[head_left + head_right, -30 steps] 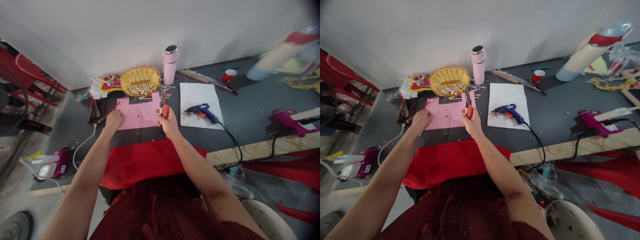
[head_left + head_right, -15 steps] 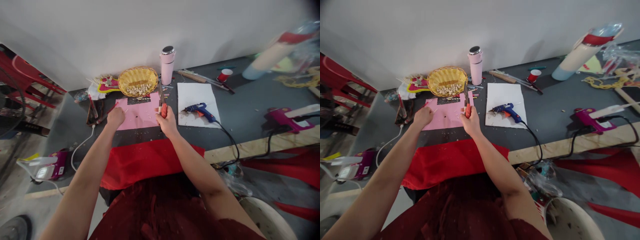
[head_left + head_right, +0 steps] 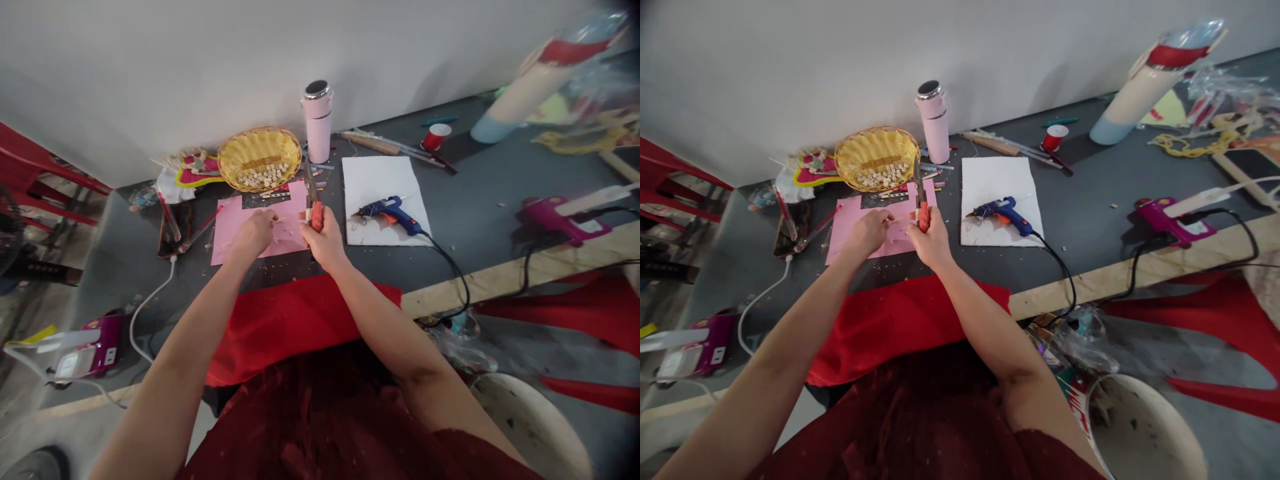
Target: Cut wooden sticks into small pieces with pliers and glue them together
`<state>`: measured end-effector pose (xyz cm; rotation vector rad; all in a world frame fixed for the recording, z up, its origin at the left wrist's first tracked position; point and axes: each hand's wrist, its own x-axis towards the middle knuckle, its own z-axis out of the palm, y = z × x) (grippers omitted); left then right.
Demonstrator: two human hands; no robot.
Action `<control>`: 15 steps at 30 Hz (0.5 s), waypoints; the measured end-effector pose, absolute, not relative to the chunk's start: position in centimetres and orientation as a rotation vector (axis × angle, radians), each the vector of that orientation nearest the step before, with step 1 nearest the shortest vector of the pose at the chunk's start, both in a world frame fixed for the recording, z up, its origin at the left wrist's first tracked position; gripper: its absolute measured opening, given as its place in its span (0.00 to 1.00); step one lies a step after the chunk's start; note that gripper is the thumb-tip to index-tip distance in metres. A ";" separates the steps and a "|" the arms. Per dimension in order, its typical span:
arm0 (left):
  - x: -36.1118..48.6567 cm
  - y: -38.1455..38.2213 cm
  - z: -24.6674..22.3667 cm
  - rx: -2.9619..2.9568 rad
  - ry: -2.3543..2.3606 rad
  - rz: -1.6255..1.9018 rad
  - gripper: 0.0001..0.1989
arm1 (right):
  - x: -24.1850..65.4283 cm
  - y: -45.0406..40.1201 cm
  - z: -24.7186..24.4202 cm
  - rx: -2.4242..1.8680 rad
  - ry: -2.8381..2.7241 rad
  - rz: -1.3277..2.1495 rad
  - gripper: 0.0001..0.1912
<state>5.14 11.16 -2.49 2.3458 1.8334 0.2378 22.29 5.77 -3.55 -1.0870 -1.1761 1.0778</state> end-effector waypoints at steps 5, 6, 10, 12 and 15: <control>4.8 10.6 -2.8 2.430 1.828 0.296 0.16 | 22.2 5.7 -3.5 -1.090 -1.153 1.073 0.10; 4.8 10.5 -2.9 2.431 1.836 0.305 0.16 | 22.2 5.7 -3.5 -1.088 -1.153 1.078 0.10; 4.8 10.2 -3.0 2.403 1.832 0.361 0.15 | 22.1 5.6 -3.3 -1.091 -1.153 1.089 0.10; 4.9 10.2 -3.0 2.389 1.822 0.381 0.15 | 22.1 5.5 -3.2 -1.100 -1.154 1.095 0.10; 5.0 10.1 -2.9 2.363 1.829 0.387 0.13 | 22.1 5.4 -3.1 -1.113 -1.160 1.106 0.10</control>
